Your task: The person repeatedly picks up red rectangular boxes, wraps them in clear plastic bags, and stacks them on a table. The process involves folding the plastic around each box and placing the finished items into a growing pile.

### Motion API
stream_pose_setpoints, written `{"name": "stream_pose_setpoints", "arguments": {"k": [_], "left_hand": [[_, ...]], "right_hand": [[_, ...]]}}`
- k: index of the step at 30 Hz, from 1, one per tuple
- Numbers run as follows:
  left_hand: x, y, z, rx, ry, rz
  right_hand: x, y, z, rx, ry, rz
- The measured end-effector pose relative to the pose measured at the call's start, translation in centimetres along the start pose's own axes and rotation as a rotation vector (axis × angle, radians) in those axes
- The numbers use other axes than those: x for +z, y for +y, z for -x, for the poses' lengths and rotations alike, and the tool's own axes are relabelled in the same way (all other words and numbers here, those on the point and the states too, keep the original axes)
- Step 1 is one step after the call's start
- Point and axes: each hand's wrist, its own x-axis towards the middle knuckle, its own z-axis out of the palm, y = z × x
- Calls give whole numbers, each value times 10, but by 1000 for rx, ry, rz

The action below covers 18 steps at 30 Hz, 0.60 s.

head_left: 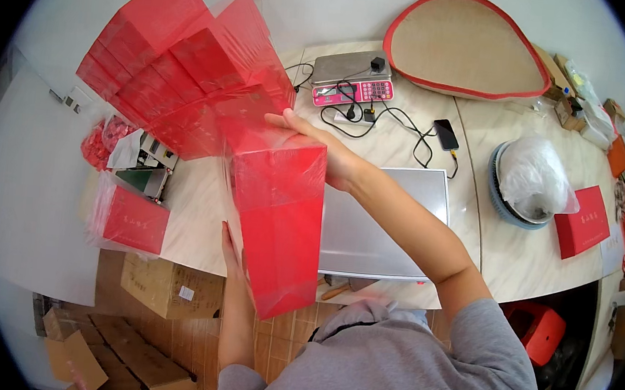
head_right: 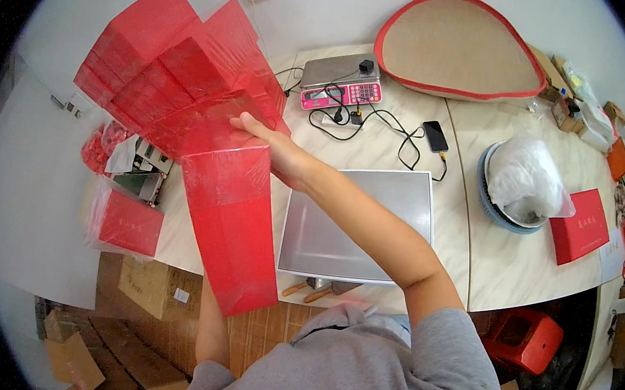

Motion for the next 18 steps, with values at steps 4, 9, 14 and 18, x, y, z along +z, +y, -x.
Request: {"name": "stream_pose_setpoints", "arguments": {"k": [4, 9, 14, 18], "left_hand": [[-12, 2, 12, -21, 1, 16], [-23, 1, 22, -61, -11, 39], [-35, 6, 28, -85, -22, 40], [-37, 4, 28, -106, -40, 36]], "right_hand": [[16, 9, -7, 53, 54, 75], [25, 26, -19, 84, 153, 72], [36, 27, -21, 93, 192, 99], [34, 27, -21, 83, 214, 101]]}}
